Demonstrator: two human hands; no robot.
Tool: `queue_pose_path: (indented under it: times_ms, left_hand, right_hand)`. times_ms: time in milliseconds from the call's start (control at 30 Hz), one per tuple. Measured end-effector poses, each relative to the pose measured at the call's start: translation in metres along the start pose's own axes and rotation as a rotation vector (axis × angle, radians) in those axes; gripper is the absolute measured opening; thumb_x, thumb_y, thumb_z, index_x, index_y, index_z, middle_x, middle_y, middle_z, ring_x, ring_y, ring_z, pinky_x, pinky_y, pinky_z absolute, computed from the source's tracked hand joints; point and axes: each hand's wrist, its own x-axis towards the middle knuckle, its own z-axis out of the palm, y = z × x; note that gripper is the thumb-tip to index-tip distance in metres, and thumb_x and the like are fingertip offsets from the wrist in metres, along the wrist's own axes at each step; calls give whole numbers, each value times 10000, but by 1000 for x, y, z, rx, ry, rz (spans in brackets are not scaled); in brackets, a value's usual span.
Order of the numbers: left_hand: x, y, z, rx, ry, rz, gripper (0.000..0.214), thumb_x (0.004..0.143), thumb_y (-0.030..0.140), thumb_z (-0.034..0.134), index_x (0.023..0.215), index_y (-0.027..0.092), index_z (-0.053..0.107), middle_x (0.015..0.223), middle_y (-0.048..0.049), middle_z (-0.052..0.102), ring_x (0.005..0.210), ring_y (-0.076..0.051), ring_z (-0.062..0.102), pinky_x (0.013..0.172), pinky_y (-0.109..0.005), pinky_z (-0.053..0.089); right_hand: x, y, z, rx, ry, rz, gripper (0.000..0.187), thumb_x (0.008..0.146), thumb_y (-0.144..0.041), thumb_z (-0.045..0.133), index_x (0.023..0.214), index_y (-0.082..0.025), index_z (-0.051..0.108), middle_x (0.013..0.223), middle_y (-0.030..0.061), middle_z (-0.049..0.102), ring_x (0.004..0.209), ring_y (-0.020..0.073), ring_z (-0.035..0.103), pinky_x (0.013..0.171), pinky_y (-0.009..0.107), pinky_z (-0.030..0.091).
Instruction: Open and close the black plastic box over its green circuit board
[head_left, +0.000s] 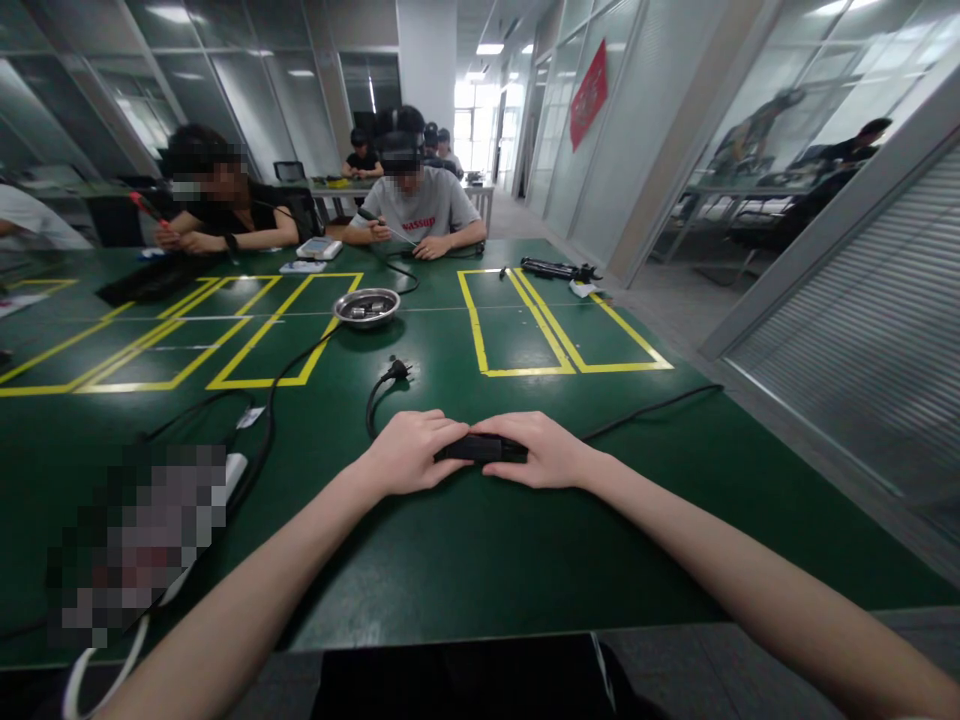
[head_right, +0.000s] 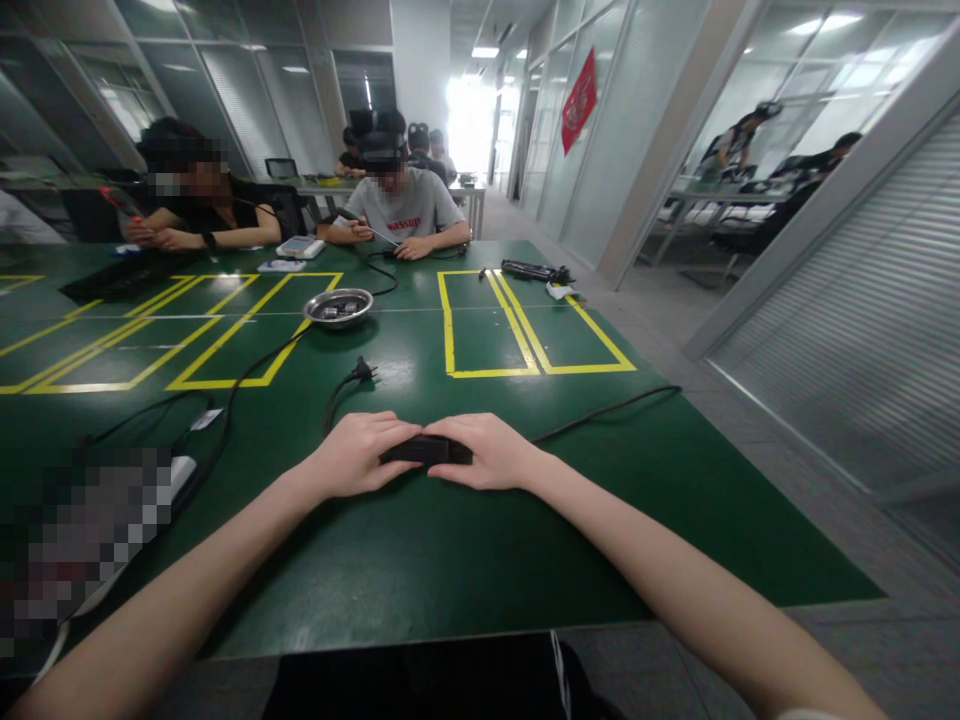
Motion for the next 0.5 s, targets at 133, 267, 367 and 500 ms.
queue_pose_path:
  times_ms: [133, 267, 367, 500]
  left_hand:
    - [3, 1, 1, 128, 56, 109, 329, 1029, 373, 510, 1239, 168, 658, 1104, -107, 759, 912, -224, 666, 788, -340, 490]
    - [7, 4, 0, 169, 96, 104, 404, 995, 261, 559, 1394, 204, 581, 1277, -105, 719, 1087, -260, 639, 939, -411, 475]
    - [7, 4, 1, 47, 88, 6, 574, 933, 408, 668, 1450, 196, 541, 1277, -124, 713, 1118, -283, 643, 1003, -445, 467]
    - [6, 0, 7, -251, 27, -223, 559, 962, 515, 598, 1413, 184, 579, 1244, -114, 727, 1022, -247, 697, 911, -364, 527]
  right_hand:
    - [1, 0, 1, 660, -68, 354, 436, 942, -585, 592, 1164, -217, 514, 914, 27, 700, 713, 171, 709, 577, 270, 544]
    - [3, 2, 3, 925, -118, 560, 532, 837, -621, 712, 1093, -223, 470, 782, -24, 664, 600, 145, 669, 525, 237, 497]
    - [2, 2, 4, 749, 11, 503, 502, 803, -568, 762, 1042, -223, 487, 787, -20, 675, 634, 146, 656, 610, 270, 520]
    - [0, 2, 4, 141, 104, 278, 267, 894, -434, 689, 1006, -215, 584, 866, 20, 699, 726, 172, 650, 683, 292, 494]
